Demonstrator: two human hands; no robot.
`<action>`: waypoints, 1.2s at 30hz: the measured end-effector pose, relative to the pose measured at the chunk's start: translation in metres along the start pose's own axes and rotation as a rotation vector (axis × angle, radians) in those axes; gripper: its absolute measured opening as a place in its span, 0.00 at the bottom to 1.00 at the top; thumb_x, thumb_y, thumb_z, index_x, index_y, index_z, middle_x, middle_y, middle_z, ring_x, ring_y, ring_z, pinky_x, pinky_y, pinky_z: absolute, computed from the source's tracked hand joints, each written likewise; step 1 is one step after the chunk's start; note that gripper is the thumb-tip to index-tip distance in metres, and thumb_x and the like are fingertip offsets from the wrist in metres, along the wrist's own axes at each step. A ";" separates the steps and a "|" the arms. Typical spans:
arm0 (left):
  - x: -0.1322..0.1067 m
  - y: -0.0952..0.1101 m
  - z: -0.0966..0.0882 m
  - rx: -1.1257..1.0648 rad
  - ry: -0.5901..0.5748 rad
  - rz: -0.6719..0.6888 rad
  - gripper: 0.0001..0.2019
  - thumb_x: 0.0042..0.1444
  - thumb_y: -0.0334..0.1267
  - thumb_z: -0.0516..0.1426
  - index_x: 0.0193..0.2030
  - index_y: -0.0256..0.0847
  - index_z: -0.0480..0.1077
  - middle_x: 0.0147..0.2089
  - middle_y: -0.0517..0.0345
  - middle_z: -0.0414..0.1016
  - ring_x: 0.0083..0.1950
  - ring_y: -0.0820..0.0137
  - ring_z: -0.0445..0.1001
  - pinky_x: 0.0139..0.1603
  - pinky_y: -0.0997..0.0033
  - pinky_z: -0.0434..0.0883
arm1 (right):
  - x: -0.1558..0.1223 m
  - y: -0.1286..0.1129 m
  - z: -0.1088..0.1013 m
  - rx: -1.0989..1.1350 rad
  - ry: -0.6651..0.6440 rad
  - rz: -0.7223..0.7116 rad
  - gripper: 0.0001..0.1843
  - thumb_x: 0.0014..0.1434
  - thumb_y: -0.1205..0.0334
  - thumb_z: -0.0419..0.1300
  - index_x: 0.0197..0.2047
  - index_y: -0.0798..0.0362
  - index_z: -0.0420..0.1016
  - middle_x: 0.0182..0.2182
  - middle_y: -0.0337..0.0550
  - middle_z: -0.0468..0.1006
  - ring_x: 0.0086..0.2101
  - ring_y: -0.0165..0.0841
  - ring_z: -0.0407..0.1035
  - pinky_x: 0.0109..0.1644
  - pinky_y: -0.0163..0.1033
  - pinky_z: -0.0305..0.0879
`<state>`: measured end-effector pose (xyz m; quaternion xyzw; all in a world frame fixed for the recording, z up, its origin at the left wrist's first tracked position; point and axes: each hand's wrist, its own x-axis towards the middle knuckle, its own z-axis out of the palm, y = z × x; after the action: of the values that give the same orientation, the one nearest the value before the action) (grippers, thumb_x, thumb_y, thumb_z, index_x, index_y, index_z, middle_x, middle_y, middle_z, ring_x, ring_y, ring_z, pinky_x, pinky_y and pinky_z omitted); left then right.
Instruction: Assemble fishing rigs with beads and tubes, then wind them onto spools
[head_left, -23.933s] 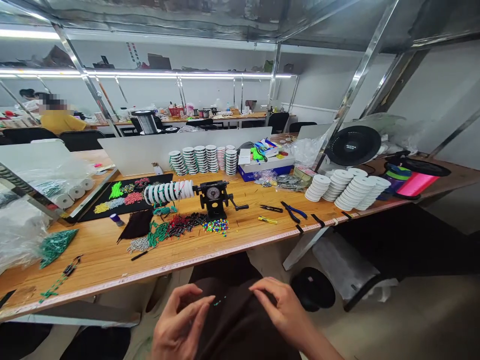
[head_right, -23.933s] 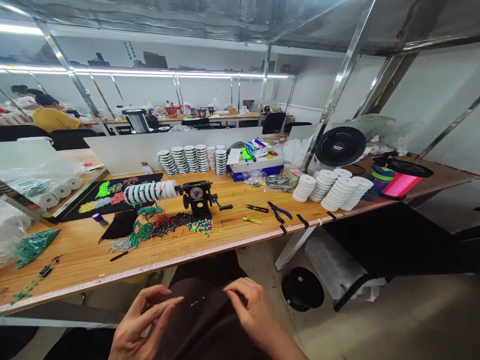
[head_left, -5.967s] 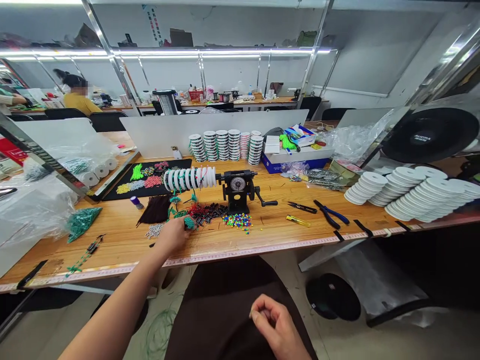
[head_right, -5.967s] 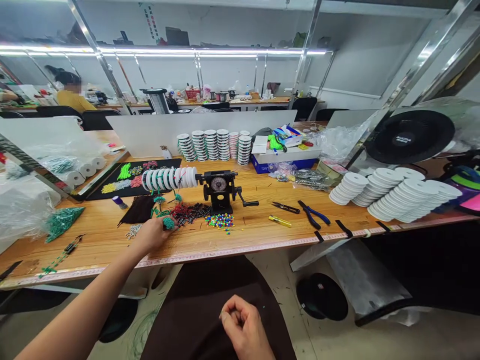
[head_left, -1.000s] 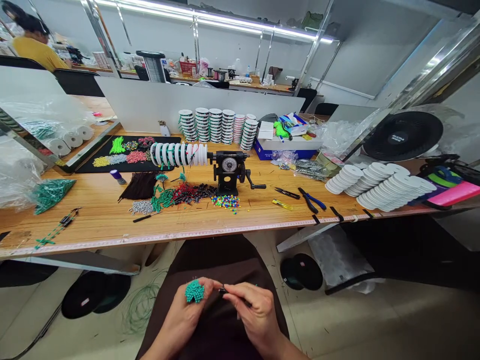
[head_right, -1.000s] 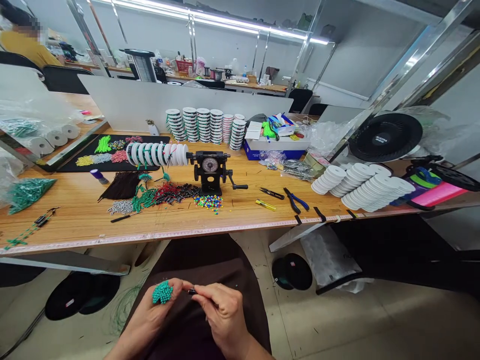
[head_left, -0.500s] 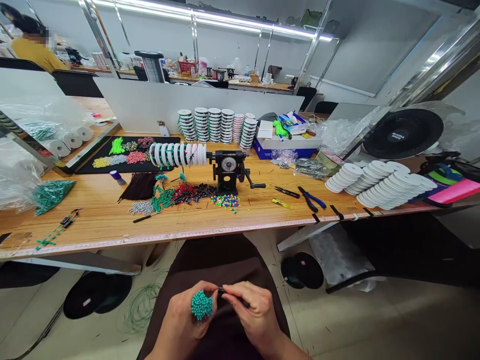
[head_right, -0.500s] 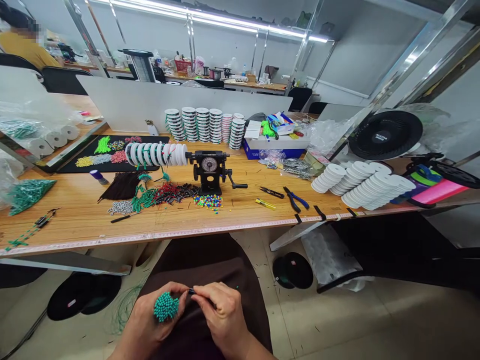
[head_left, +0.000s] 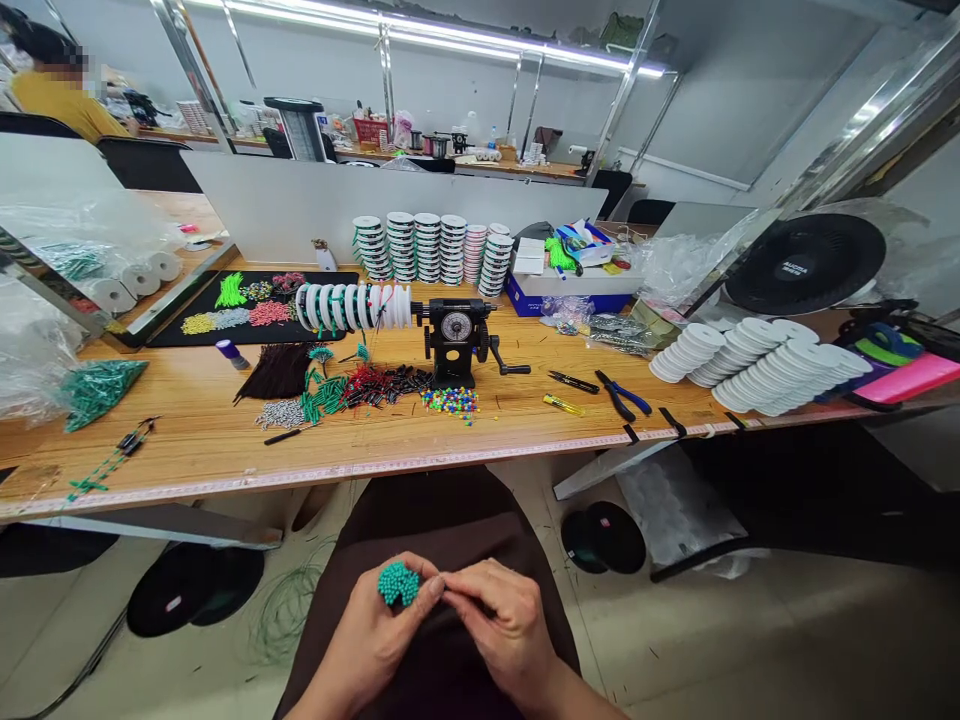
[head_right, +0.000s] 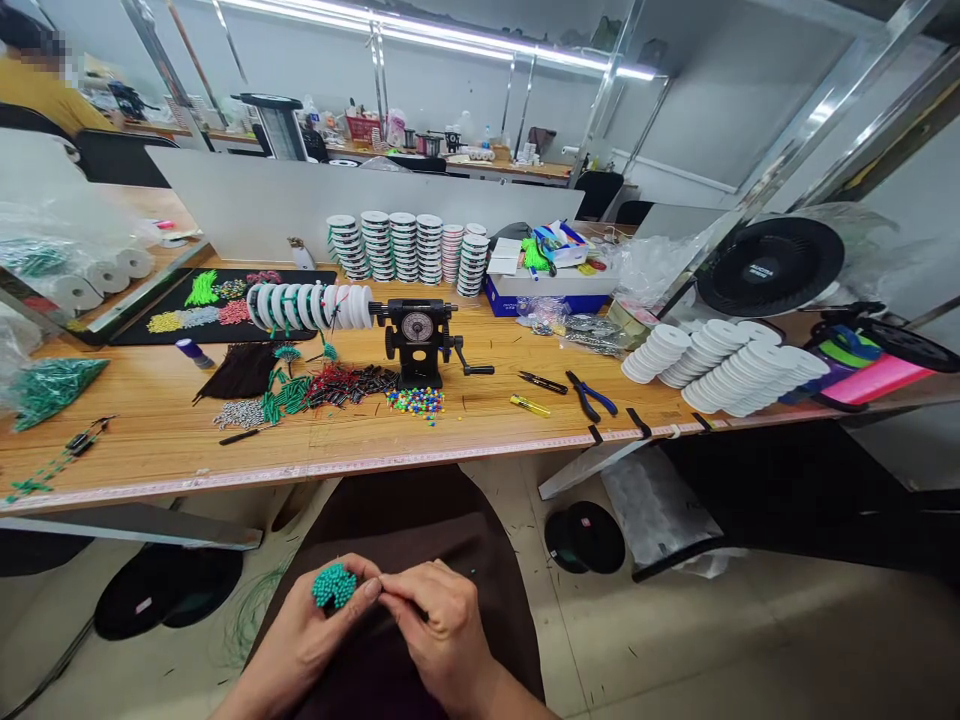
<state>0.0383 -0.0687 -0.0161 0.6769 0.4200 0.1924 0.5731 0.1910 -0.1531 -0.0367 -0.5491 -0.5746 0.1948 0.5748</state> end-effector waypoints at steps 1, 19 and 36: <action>0.001 -0.001 0.001 -0.032 -0.011 -0.012 0.18 0.57 0.54 0.58 0.30 0.40 0.72 0.27 0.60 0.71 0.30 0.69 0.67 0.33 0.74 0.66 | 0.000 -0.001 0.000 -0.003 -0.010 0.020 0.08 0.64 0.68 0.62 0.43 0.51 0.81 0.32 0.41 0.83 0.31 0.32 0.76 0.36 0.35 0.71; 0.005 0.003 -0.004 -0.064 0.051 -0.109 0.22 0.52 0.60 0.59 0.28 0.39 0.72 0.25 0.60 0.67 0.30 0.68 0.63 0.33 0.72 0.64 | 0.004 -0.012 -0.004 -0.177 -0.055 0.191 0.08 0.62 0.67 0.55 0.32 0.52 0.73 0.24 0.38 0.72 0.25 0.30 0.65 0.29 0.34 0.59; 0.004 0.004 -0.008 0.024 0.031 -0.038 0.19 0.53 0.56 0.60 0.29 0.39 0.75 0.26 0.57 0.73 0.29 0.68 0.69 0.30 0.73 0.67 | 0.004 -0.007 -0.006 0.027 -0.138 0.529 0.11 0.57 0.58 0.60 0.29 0.51 0.81 0.14 0.26 0.49 0.17 0.23 0.44 0.31 0.35 0.56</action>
<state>0.0353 -0.0605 -0.0113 0.6726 0.4441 0.1868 0.5617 0.1945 -0.1542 -0.0272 -0.6578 -0.4463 0.3829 0.4706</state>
